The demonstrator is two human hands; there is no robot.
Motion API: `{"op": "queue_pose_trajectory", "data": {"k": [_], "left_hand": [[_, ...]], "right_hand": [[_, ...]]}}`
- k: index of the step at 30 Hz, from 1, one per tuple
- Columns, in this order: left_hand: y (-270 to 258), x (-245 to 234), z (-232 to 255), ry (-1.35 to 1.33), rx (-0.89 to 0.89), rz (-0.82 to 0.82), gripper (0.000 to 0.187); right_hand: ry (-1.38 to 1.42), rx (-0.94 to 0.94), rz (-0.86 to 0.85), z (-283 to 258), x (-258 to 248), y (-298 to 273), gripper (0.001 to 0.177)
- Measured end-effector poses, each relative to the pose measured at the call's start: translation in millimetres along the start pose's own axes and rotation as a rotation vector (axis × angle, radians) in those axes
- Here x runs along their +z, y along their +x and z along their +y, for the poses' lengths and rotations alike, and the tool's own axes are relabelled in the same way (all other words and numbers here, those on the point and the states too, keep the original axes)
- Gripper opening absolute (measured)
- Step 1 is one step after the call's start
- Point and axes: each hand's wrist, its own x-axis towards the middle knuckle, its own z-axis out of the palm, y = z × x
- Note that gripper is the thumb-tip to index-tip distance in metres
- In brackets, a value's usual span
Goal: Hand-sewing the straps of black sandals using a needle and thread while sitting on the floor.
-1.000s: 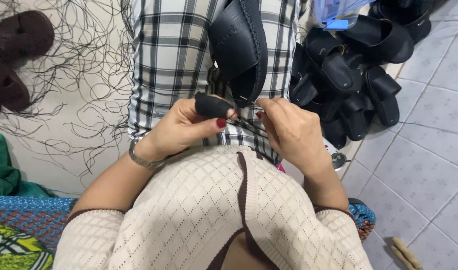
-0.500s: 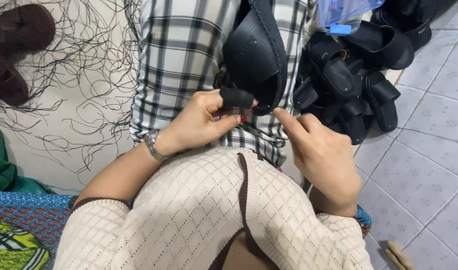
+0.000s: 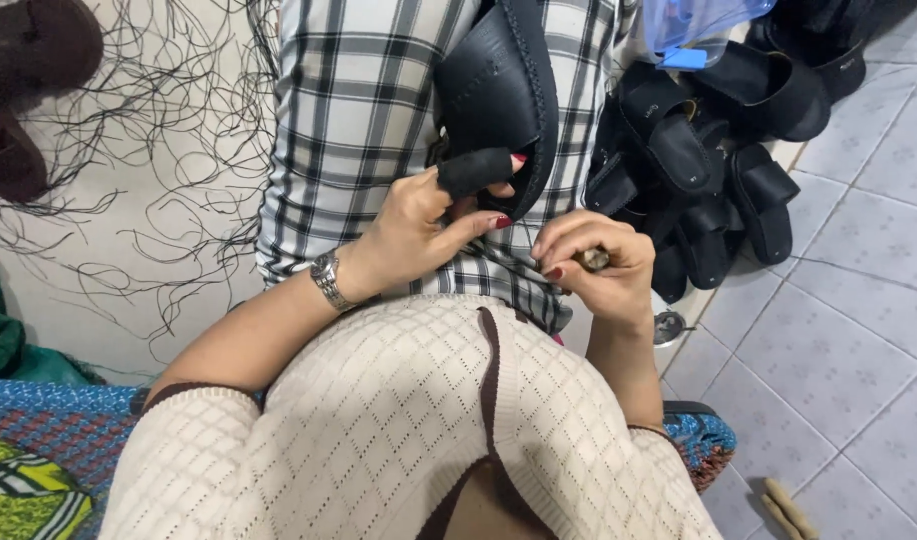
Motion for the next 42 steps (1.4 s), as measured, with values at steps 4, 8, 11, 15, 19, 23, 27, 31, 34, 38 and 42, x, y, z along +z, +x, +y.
{"op": "queue_pose_trajectory", "data": {"k": [4, 8, 11, 15, 19, 23, 27, 31, 34, 38, 42], "left_hand": [[-3.4, 7.9, -14.3, 0.069, 0.064, 0.049, 0.037], [-0.7, 7.3, -9.3, 0.064, 0.073, 0.056, 0.039], [-0.7, 5.7, -9.2, 0.085, 0.088, 0.051, 0.037], [1.4, 9.0, -12.4, 0.11, 0.102, 0.055, 0.035], [1.1, 3.3, -26.3, 0.169, 0.169, -0.038, 0.017], [13.6, -29.6, 44.7, 0.296, 0.039, -0.175, 0.011], [10.2, -41.7, 72.7, 0.078, -0.204, -0.19, 0.012], [-2.3, -54.7, 37.5, 0.205, -0.202, -0.091, 0.024], [-17.3, -136.2, 2.1, 0.724, 0.076, 0.272, 0.022], [-52.7, -214.2, -7.9, 1.607, -0.076, 0.279, 0.03], [-22.0, -120.6, 18.1, 1.023, 0.132, 0.27, 0.054]], "right_hand": [[-0.148, -0.079, 0.04, 1.5, -1.1, -1.2, 0.013], [-0.144, -0.083, 0.029, 1.2, 8.2, 1.2, 0.009], [0.037, 0.016, -0.004, 1.7, 6.6, 4.6, 0.012], [0.017, 0.1, -0.055, 23.5, -29.4, -14.6, 0.012], [-0.041, 0.234, -0.043, 21.6, -50.4, -8.7, 0.009], [-0.185, 0.204, -0.314, -34.1, -15.0, 21.3, 0.018], [-0.247, 0.007, -0.275, -32.9, 23.9, 34.6, 0.023], [-0.769, -0.463, 0.195, 4.5, 26.8, 6.9, 0.011], [-1.076, -0.573, 0.624, -4.2, -52.6, -25.7, 0.031], [-1.51, -0.21, 0.777, -36.1, -98.4, -17.9, 0.038], [-1.325, -0.238, 0.867, -30.4, -60.8, 4.9, 0.047]]}}
